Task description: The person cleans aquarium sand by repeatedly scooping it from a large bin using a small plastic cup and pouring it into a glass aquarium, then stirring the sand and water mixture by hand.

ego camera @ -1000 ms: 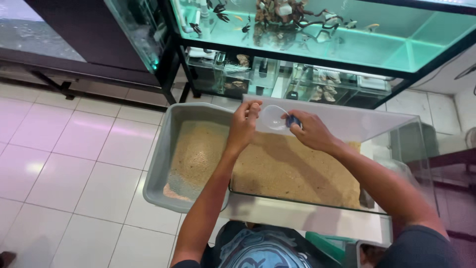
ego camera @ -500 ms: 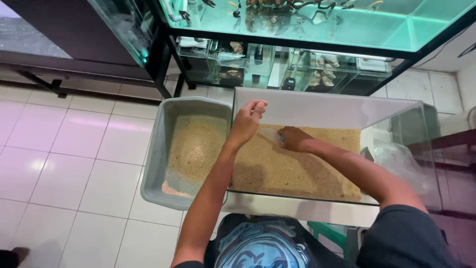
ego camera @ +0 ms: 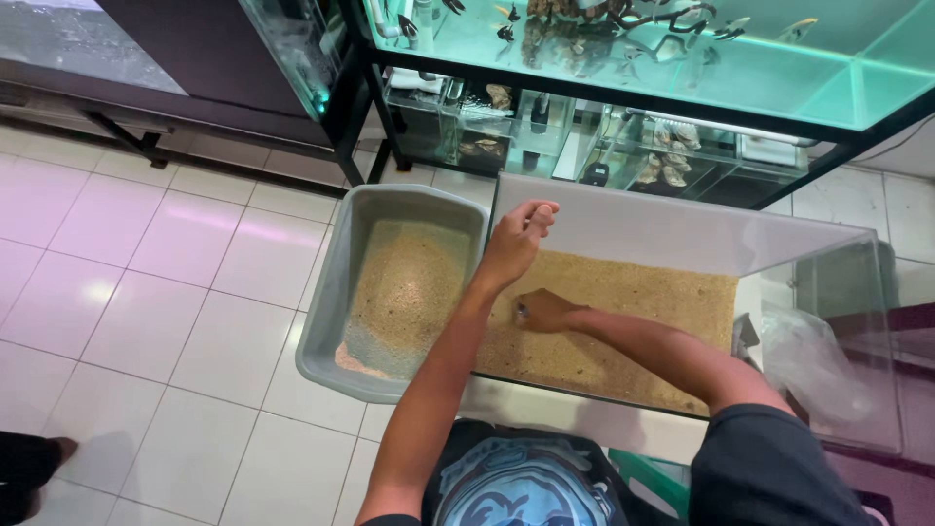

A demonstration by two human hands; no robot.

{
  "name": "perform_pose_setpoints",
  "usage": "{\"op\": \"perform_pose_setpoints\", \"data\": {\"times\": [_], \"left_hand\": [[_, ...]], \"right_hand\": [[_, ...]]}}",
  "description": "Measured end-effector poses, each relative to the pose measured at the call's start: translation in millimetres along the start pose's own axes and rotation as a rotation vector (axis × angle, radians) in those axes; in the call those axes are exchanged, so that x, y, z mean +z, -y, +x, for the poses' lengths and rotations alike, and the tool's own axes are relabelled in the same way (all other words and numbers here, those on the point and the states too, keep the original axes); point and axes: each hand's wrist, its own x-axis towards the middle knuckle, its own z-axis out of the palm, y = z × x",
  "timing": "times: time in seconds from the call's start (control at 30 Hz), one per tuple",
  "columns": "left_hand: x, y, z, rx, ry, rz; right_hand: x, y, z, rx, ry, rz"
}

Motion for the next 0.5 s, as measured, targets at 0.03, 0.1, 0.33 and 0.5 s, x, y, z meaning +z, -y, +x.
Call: {"op": "perform_pose_setpoints", "data": {"times": [0.03,0.1,0.33,0.5], "left_hand": [[-0.8,-1.1,-1.6,0.001,0.000,-0.002],[-2.0,-4.6,-3.7,0.002,0.005,-0.011],[-0.9,2.2,-0.8,0.004,0.009,0.007],[-2.1,7.1,3.5,0.009,0.065,-0.111]], "right_hand": [[-0.9,3.3,-7.9,0.001,0.000,-0.002],[-4.3,9.7,-24.0,0.010,0.084,0.071],[-12.8,-8.9,-53.0,-0.056,0.173,0.299],[-43.6,6.9,-92.5,-0.081,0.011,0.556]]}}
